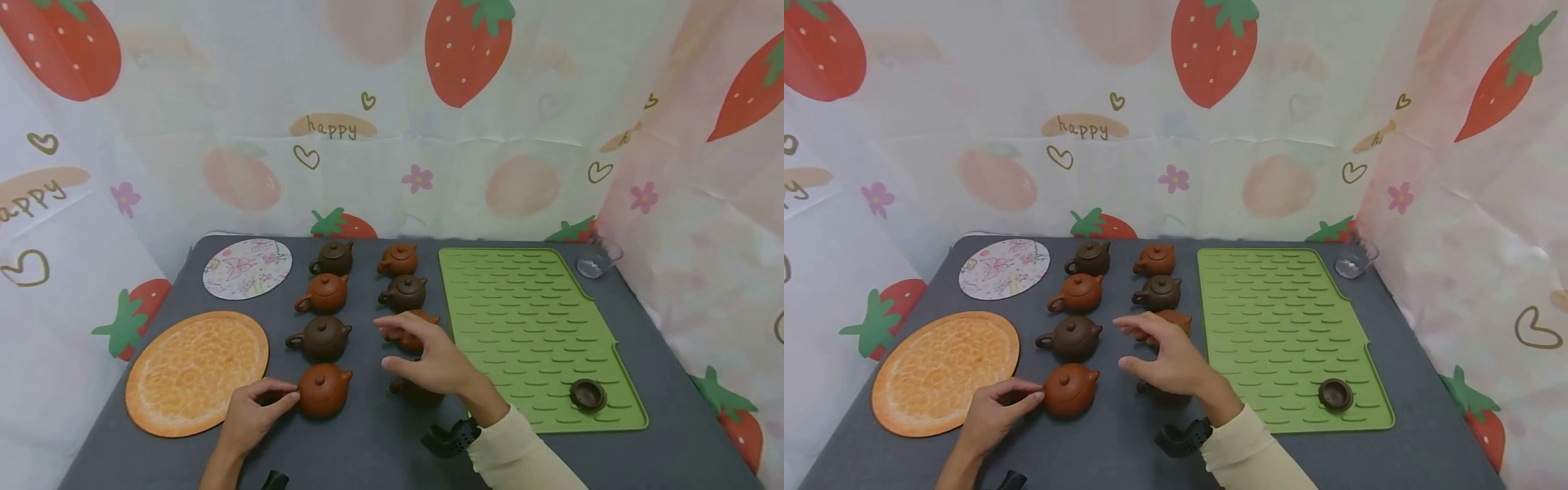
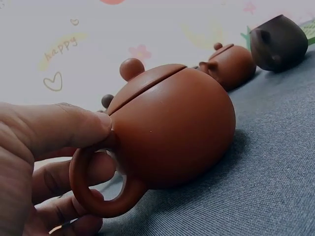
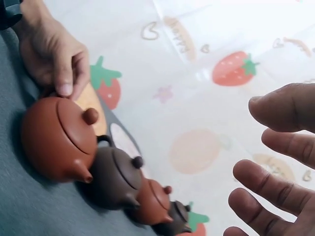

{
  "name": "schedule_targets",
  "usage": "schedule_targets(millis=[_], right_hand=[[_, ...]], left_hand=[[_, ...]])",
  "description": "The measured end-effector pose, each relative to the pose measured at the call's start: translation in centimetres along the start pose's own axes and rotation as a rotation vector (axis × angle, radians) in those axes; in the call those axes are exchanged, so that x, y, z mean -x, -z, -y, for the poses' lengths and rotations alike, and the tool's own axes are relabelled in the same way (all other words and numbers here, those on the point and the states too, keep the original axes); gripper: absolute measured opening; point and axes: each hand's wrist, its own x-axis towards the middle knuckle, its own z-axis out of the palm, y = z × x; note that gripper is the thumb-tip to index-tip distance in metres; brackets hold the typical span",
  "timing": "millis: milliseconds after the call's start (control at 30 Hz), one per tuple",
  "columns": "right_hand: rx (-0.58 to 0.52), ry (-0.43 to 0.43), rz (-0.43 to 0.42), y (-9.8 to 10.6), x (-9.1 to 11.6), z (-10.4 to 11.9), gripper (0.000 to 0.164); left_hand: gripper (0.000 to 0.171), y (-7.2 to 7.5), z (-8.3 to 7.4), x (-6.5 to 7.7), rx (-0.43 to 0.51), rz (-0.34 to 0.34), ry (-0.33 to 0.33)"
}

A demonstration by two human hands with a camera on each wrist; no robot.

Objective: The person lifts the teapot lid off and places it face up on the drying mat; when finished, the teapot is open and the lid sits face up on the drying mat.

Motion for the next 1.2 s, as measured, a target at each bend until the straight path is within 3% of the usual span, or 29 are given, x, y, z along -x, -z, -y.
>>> schedule_targets(millis=[100, 400, 567, 867, 1200], right_hand=[[0.004, -0.004, 0.019, -0.9, -0.6, -0.6, 0.045], [0.031, 0.04, 0.051, -4.4, -1.6, -5.4, 0.042], [0.033, 0.064, 0.058, -5.6, -2.2, -6.0, 0.037], [0.111, -0.038, 0.089, -7.8, -3.1, -6.3, 0.033], [0.188, -0.037, 0.098, -9.1, -3.9, -6.7, 0.031]], left_hand=[[0.011, 0.0, 0.0, 0.1, -0.01, -0.004, 0.004], [0.011, -0.3, 0.1, 0.1, 0.027, -0.003, 0.007], [0.01, -0.4, 0.0, 0.0, 0.032, -0.006, 0.012], [0.009, -0.3, 0.1, 0.1, 0.028, -0.01, -0.004], [0.011, -0.2, 0.2, 0.0, 0.018, -0.012, 0.012]])
